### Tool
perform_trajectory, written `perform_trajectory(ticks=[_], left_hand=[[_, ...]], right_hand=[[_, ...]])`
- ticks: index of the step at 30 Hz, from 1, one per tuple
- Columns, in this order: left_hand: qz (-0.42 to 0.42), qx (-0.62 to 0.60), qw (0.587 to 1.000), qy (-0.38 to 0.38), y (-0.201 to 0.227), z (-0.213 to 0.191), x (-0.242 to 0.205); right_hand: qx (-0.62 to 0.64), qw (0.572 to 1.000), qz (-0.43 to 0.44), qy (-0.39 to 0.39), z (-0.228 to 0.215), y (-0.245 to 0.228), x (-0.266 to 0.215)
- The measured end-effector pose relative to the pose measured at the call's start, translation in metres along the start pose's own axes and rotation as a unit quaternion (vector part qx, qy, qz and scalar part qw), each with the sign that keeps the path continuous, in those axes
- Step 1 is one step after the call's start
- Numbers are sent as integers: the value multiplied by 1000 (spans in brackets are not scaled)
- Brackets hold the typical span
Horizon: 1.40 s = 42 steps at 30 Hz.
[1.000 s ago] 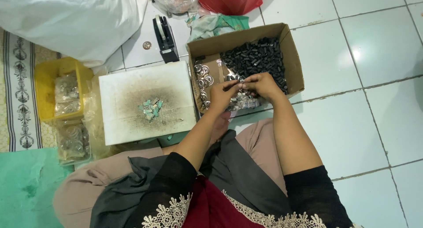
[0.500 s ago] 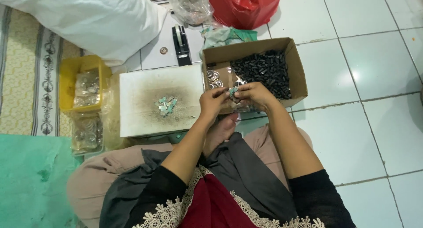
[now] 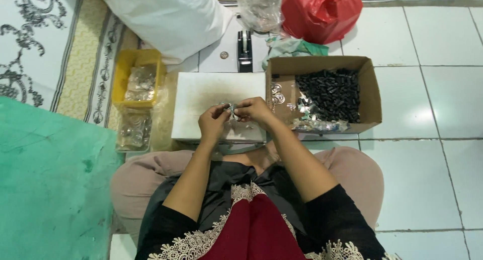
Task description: The person sits on the floor and assembles small hardware components by hand. They pick up black cylindrical pieces and silver metal rings from a cardboard box, fit them together, and place the assembled units onto a white board.
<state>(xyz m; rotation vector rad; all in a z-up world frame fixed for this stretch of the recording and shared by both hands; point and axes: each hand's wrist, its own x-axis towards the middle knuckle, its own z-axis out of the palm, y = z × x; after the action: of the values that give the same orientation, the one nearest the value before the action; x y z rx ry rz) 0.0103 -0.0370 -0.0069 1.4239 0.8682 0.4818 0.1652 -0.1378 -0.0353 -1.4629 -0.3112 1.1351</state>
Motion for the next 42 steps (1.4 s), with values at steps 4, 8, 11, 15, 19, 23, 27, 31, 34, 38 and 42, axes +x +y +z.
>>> perform_trajectory(ticks=[4, 8, 11, 15, 19, 23, 27, 31, 34, 38, 42], left_hand=[[1, 56, 998, 32, 0, -23, 8], [33, 133, 990, 43, -4, -33, 12], [63, 168, 982, 59, -9, -33, 12], [146, 197, 963, 109, -2, -30, 7], [175, 186, 962, 97, 8, -22, 2], [275, 191, 939, 78, 1, 3, 11], [257, 152, 954, -28, 6, 59, 3], [284, 139, 940, -130, 10, 140, -19], [324, 181, 901, -226, -15, 200, -22], [282, 276, 874, -283, -40, 267, -1], [151, 380, 867, -283, -97, 309, 27]], right_hand=[[-55, 998, -23, 24, 31, 0, 17], [-278, 953, -90, 77, 43, -5, 23], [-370, 919, -106, 87, 35, -4, 24], [-382, 909, -138, 92, 26, -34, -15], [-401, 893, -161, 125, -46, -45, -27], [-461, 850, -159, 199, -118, -60, -69], [-454, 849, -104, 251, -180, -50, -95], [-460, 843, -64, 272, -237, 0, -87], [-468, 840, -22, 273, -256, 33, -82], [-518, 823, 49, 229, -258, 51, -81], [-524, 814, 80, 238, -253, 56, -85]])
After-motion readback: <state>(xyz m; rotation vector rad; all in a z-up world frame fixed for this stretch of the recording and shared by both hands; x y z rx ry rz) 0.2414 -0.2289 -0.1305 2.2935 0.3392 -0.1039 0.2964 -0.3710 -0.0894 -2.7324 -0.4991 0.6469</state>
